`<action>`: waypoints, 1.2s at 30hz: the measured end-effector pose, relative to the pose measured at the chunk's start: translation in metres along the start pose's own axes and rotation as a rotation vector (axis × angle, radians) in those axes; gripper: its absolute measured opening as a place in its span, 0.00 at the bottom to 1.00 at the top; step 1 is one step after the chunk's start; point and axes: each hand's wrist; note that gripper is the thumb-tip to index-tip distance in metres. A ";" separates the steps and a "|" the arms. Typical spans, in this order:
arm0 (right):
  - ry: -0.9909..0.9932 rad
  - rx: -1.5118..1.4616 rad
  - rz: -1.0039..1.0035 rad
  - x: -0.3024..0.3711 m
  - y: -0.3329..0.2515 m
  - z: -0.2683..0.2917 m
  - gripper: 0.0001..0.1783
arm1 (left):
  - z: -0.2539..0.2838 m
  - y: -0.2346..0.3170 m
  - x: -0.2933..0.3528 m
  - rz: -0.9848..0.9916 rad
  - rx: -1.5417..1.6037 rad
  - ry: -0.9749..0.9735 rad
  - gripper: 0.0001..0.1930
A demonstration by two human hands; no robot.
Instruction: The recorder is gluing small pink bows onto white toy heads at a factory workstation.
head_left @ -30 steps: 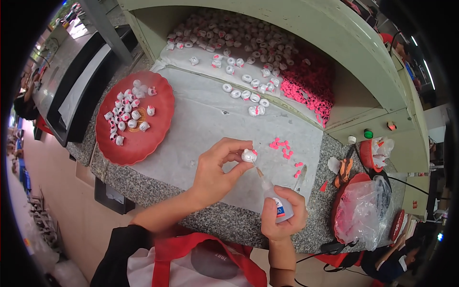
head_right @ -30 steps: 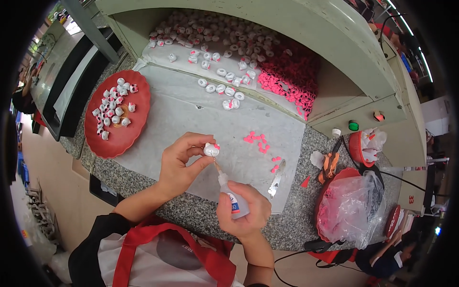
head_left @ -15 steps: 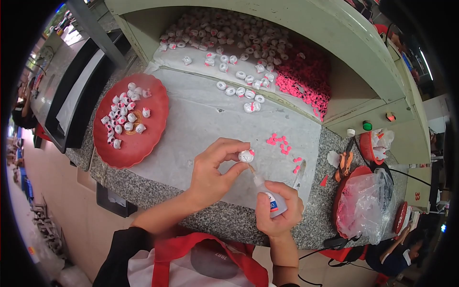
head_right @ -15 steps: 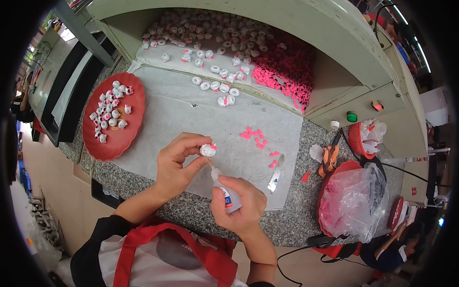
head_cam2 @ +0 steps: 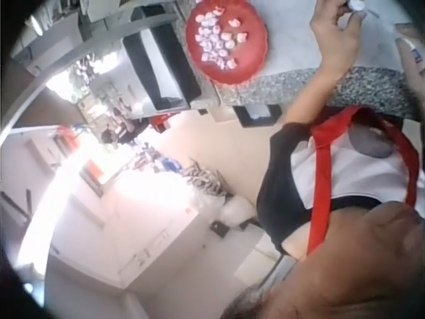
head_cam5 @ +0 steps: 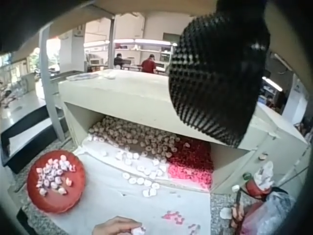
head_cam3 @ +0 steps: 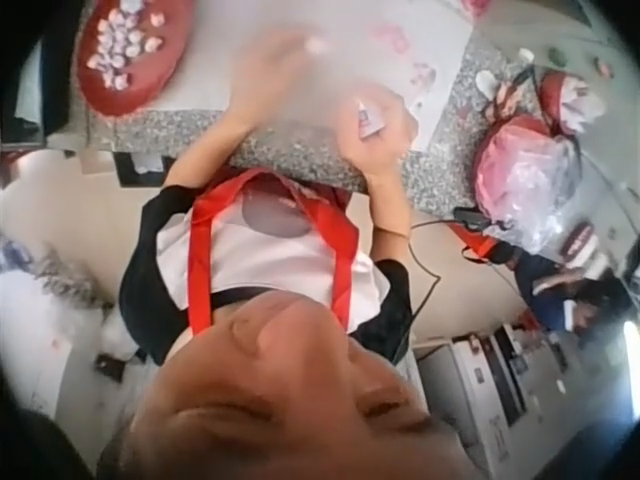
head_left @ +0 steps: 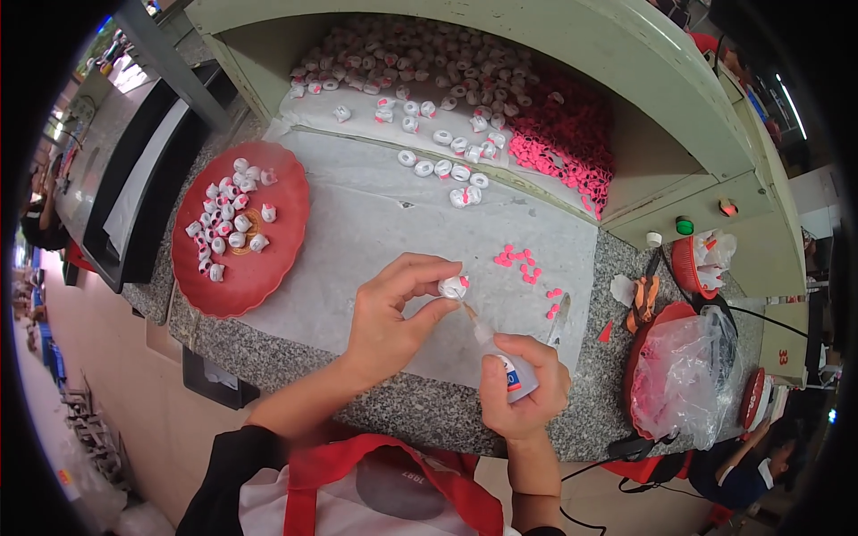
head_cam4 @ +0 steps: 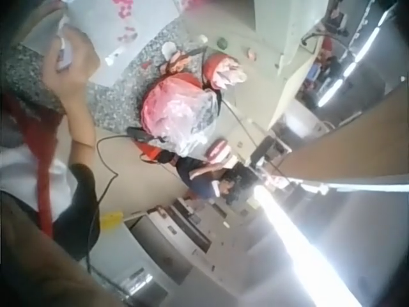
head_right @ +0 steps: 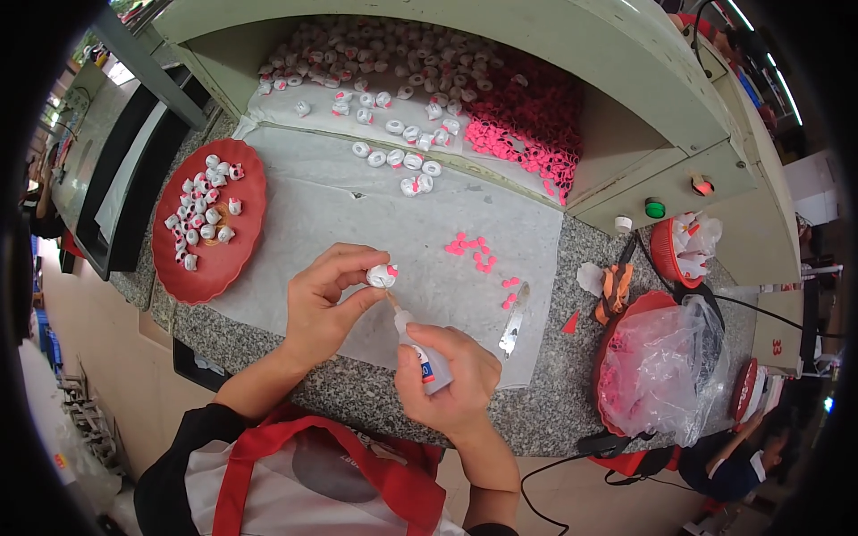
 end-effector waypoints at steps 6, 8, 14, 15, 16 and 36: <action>0.004 -0.010 0.041 -0.002 0.000 0.003 0.12 | 0.005 0.003 -0.003 0.328 0.347 -0.054 0.19; 0.034 -0.010 0.069 -0.002 0.001 0.002 0.12 | 0.006 0.002 -0.004 0.366 0.388 -0.054 0.19; 0.021 -0.009 0.058 -0.003 0.002 0.002 0.11 | 0.007 0.000 -0.004 0.388 0.435 -0.067 0.19; 0.021 -0.009 0.055 -0.003 0.002 0.002 0.11 | 0.007 0.002 -0.004 0.386 0.433 -0.065 0.19; 0.022 -0.009 0.052 -0.003 0.002 0.002 0.11 | 0.007 0.002 -0.004 0.384 0.432 -0.064 0.19; -0.026 -0.008 -0.020 -0.004 -0.003 0.008 0.10 | 0.007 0.002 -0.005 0.339 0.386 -0.047 0.18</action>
Point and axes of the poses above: each hand's wrist, its own x-axis away from the middle knuckle, its own z-axis out of the back of the hand, y = z × x
